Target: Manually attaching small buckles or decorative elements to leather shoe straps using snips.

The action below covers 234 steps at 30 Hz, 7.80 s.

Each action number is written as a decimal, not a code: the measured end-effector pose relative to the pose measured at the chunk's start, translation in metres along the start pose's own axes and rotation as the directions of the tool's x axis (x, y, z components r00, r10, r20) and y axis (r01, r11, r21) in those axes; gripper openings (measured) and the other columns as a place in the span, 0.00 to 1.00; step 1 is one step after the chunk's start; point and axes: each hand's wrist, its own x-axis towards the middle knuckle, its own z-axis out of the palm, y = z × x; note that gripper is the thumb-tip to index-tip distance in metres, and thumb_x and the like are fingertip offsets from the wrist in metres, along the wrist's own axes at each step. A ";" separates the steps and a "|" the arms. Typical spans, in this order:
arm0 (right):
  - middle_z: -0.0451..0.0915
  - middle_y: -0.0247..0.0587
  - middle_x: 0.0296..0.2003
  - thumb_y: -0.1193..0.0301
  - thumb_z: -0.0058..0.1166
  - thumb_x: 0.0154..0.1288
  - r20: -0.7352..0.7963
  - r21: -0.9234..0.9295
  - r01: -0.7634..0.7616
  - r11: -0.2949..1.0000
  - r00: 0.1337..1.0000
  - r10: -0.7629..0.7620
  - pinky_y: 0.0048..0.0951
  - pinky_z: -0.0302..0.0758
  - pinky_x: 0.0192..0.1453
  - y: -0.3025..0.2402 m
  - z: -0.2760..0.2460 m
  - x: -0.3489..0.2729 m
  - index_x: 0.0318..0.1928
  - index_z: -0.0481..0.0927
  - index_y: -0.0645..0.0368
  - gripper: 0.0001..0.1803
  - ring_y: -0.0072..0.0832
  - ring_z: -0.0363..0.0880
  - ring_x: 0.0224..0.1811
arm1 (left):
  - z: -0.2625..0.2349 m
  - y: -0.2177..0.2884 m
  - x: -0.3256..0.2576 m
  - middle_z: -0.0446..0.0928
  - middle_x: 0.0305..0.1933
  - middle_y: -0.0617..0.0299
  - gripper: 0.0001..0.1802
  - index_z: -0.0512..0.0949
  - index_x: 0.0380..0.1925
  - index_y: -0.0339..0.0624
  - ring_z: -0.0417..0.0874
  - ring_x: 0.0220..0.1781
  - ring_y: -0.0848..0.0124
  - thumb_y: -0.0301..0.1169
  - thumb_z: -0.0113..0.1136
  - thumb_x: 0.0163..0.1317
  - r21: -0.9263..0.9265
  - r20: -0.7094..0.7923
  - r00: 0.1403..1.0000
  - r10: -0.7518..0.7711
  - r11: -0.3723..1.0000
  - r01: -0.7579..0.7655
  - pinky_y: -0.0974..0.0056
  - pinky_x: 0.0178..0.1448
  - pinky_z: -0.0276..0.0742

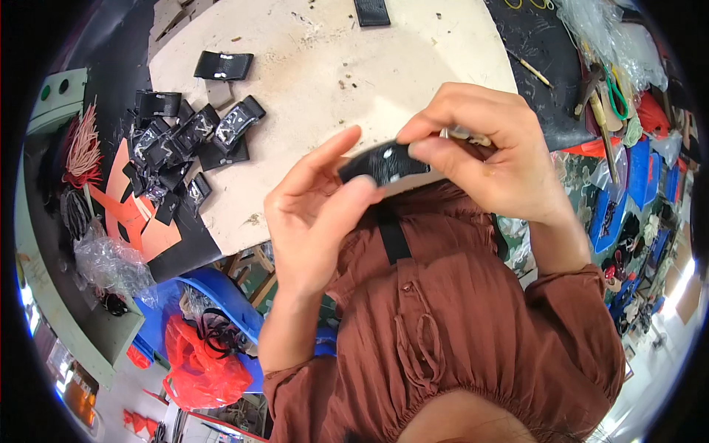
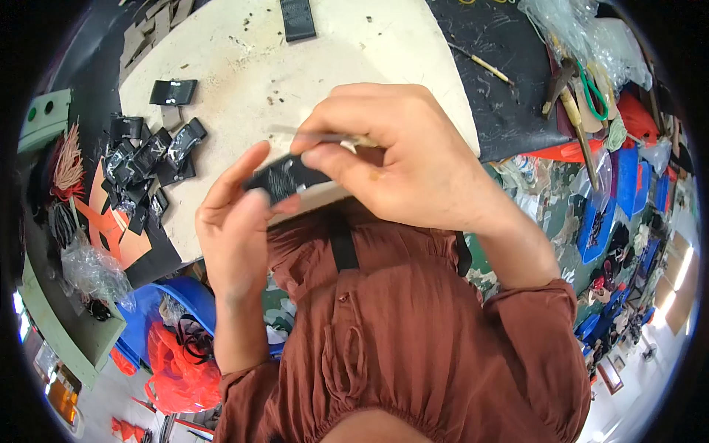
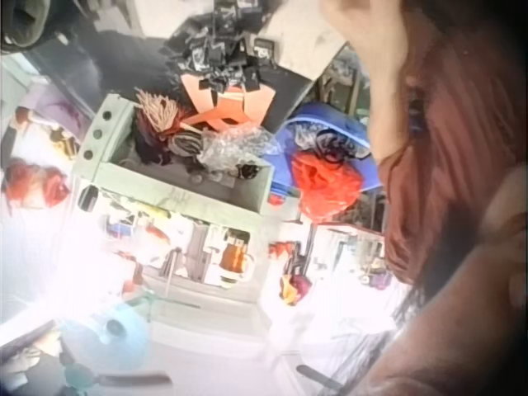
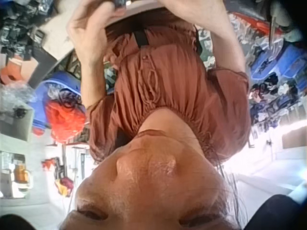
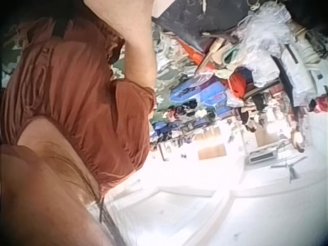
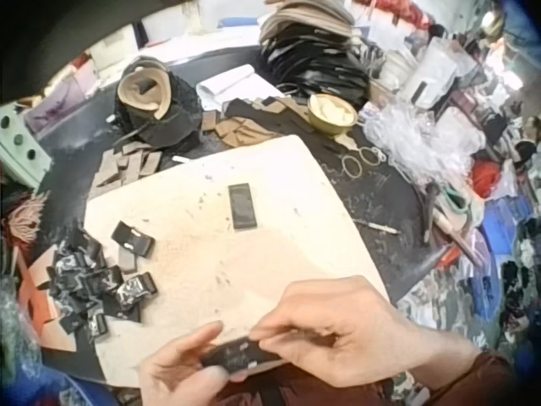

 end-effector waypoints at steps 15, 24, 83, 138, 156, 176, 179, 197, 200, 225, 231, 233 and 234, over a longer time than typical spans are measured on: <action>0.77 0.38 0.26 0.78 0.62 0.43 -0.095 -0.496 0.357 0.791 0.884 -0.458 0.23 0.70 0.18 0.005 0.024 -0.029 0.37 0.83 0.63 0.15 0.25 0.75 0.20 | 0.014 0.002 -0.002 0.80 0.39 0.48 0.14 0.73 0.45 0.26 0.84 0.36 0.66 0.20 0.58 0.59 -0.227 -0.286 0.944 -0.162 0.969 0.097 0.69 0.38 0.83; 0.76 0.40 0.25 0.72 0.58 0.57 0.285 0.228 -0.461 0.858 0.874 0.394 0.22 0.66 0.17 -0.004 -0.001 -0.014 0.33 0.81 0.62 0.06 0.22 0.74 0.20 | 0.014 -0.006 -0.011 0.79 0.40 0.48 0.13 0.74 0.45 0.25 0.83 0.37 0.67 0.18 0.57 0.59 -0.115 -0.197 0.979 0.052 0.990 -0.076 0.67 0.44 0.81; 0.79 0.37 0.30 0.71 0.59 0.59 -0.218 -0.319 -0.131 0.939 0.974 0.062 0.22 0.73 0.32 0.031 -0.044 -0.023 0.40 0.81 0.61 0.10 0.20 0.77 0.27 | -0.050 0.034 0.034 0.77 0.35 0.60 0.08 0.81 0.39 0.38 0.74 0.37 0.72 0.26 0.60 0.59 0.987 -0.016 0.706 0.708 0.126 -0.103 0.69 0.41 0.69; 0.75 0.40 0.25 0.80 0.57 0.55 -0.266 -0.079 -0.057 0.995 0.963 0.034 0.20 0.68 0.23 0.003 0.019 -0.026 0.38 0.82 0.62 0.09 0.24 0.74 0.20 | 0.046 -0.019 0.002 0.81 0.38 0.53 0.13 0.75 0.46 0.27 0.83 0.38 0.73 0.18 0.57 0.60 0.104 -0.279 0.946 0.166 0.984 -0.142 0.71 0.44 0.79; 0.75 0.39 0.29 0.83 0.59 0.36 -0.125 -0.454 0.230 0.861 0.940 -0.317 0.25 0.74 0.25 0.002 0.022 -0.025 0.41 0.82 0.62 0.24 0.29 0.75 0.25 | 0.025 -0.010 0.003 0.81 0.37 0.53 0.17 0.75 0.48 0.27 0.82 0.34 0.72 0.18 0.58 0.57 0.111 -0.232 0.972 0.043 0.994 -0.018 0.71 0.41 0.79; 0.75 0.34 0.30 0.72 0.69 0.48 -0.264 0.011 -0.113 0.994 0.958 0.111 0.18 0.66 0.23 -0.001 0.026 -0.019 0.37 0.77 0.62 0.16 0.17 0.69 0.23 | 0.040 -0.028 -0.003 0.81 0.39 0.51 0.16 0.76 0.47 0.26 0.82 0.39 0.73 0.15 0.58 0.56 0.427 -0.203 0.906 0.371 0.866 -0.259 0.71 0.45 0.78; 0.77 0.36 0.30 0.73 0.69 0.47 -0.299 -0.015 -0.057 0.998 0.953 0.050 0.18 0.67 0.23 0.003 0.030 -0.018 0.35 0.78 0.62 0.15 0.17 0.70 0.22 | 0.039 -0.032 -0.003 0.82 0.36 0.53 0.16 0.76 0.47 0.27 0.81 0.37 0.76 0.15 0.59 0.56 0.505 -0.171 0.881 0.440 0.807 -0.305 0.73 0.44 0.77; 0.71 0.28 0.28 0.69 0.53 0.66 -0.157 0.768 -0.223 0.600 0.843 0.514 0.15 0.67 0.29 -0.004 0.043 -0.009 0.43 0.72 0.62 0.11 0.11 0.67 0.26 | 0.043 -0.029 0.011 0.78 0.47 0.55 0.14 0.74 0.49 0.28 0.79 0.48 0.71 0.22 0.53 0.63 -0.245 -0.234 0.969 -0.073 0.969 0.014 0.67 0.55 0.73; 0.74 0.27 0.27 0.71 0.52 0.66 -0.223 0.626 -0.227 0.746 0.865 0.450 0.14 0.67 0.31 -0.003 0.016 -0.001 0.38 0.76 0.64 0.07 0.09 0.68 0.28 | 0.050 -0.021 0.011 0.78 0.46 0.49 0.21 0.66 0.57 0.27 0.79 0.50 0.61 0.25 0.49 0.65 -0.129 -0.267 0.956 0.121 0.979 -0.161 0.58 0.57 0.75; 0.73 0.37 0.36 0.79 0.59 0.42 -0.187 -0.448 0.042 0.893 0.972 -0.140 0.26 0.72 0.22 -0.007 0.029 -0.027 0.43 0.81 0.58 0.21 0.25 0.74 0.24 | 0.032 -0.012 0.003 0.81 0.35 0.55 0.15 0.77 0.44 0.27 0.81 0.36 0.76 0.16 0.60 0.55 0.222 -0.279 0.947 0.158 0.970 -0.096 0.74 0.41 0.77; 0.73 0.39 0.35 0.78 0.58 0.53 -0.267 -0.198 -0.036 0.980 0.964 -0.018 0.24 0.71 0.23 -0.005 0.041 -0.027 0.44 0.81 0.58 0.15 0.24 0.72 0.21 | 0.035 -0.013 0.002 0.81 0.35 0.55 0.12 0.78 0.42 0.28 0.82 0.34 0.76 0.17 0.59 0.56 0.258 -0.326 0.920 0.219 0.956 -0.137 0.73 0.40 0.78; 0.72 0.39 0.35 0.77 0.57 0.57 -0.159 0.104 -0.128 0.986 0.977 0.144 0.24 0.71 0.23 -0.007 0.034 -0.025 0.44 0.81 0.58 0.13 0.24 0.72 0.21 | 0.031 -0.013 0.003 0.81 0.35 0.53 0.12 0.77 0.42 0.27 0.82 0.35 0.74 0.17 0.58 0.56 0.173 -0.312 0.932 0.183 0.976 -0.134 0.72 0.41 0.79; 0.72 0.40 0.34 0.76 0.57 0.58 -0.040 0.298 -0.206 0.932 0.973 0.228 0.24 0.71 0.23 -0.004 0.025 -0.024 0.44 0.81 0.59 0.12 0.25 0.71 0.20 | 0.027 -0.011 0.004 0.81 0.35 0.52 0.12 0.76 0.42 0.25 0.83 0.35 0.72 0.16 0.58 0.57 0.090 -0.297 0.944 0.142 0.989 -0.120 0.71 0.42 0.80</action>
